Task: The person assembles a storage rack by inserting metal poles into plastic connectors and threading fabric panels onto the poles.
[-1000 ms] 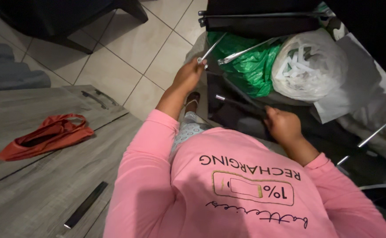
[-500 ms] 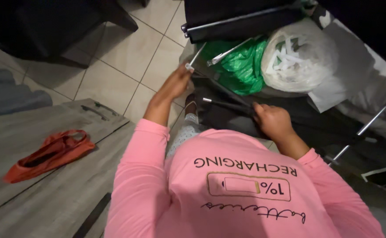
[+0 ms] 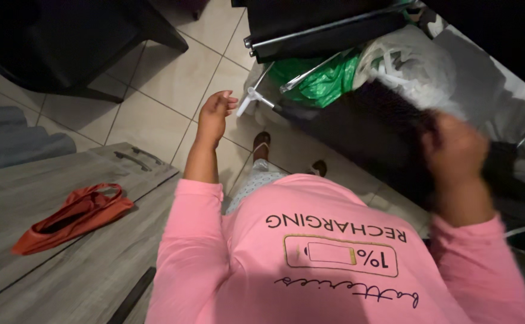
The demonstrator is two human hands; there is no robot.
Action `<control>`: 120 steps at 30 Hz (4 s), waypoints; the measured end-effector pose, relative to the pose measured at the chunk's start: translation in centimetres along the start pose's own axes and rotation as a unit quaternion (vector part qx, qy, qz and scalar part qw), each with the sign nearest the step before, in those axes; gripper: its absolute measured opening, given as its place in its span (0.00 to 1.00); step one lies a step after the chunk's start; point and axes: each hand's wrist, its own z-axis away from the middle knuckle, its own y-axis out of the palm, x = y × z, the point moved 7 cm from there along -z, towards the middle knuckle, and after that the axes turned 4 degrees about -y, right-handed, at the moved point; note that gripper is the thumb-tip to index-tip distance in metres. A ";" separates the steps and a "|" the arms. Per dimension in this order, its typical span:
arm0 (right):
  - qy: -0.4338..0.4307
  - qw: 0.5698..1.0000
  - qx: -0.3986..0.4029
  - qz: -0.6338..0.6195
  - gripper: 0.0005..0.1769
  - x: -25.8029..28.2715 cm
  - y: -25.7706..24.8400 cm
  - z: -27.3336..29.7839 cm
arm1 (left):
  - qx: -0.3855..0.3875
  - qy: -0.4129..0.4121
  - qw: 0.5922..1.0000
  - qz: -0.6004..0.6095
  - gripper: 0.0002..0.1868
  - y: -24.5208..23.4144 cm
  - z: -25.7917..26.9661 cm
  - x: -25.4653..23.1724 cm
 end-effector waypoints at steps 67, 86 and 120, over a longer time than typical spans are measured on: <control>-0.001 0.931 0.347 -0.110 0.19 -5.3 8.5 15.8 | -0.046 -0.175 0.923 -0.341 0.34 8.5 1.2 -7.5; 0.156 0.882 0.392 -0.210 0.16 -8.9 9.5 18.6 | 0.039 -0.175 0.960 -0.214 0.39 6.3 0.0 -6.2; 0.314 0.842 0.368 -0.240 0.21 -8.1 8.9 20.6 | 0.182 -0.200 0.963 0.023 0.41 9.1 -4.2 -2.9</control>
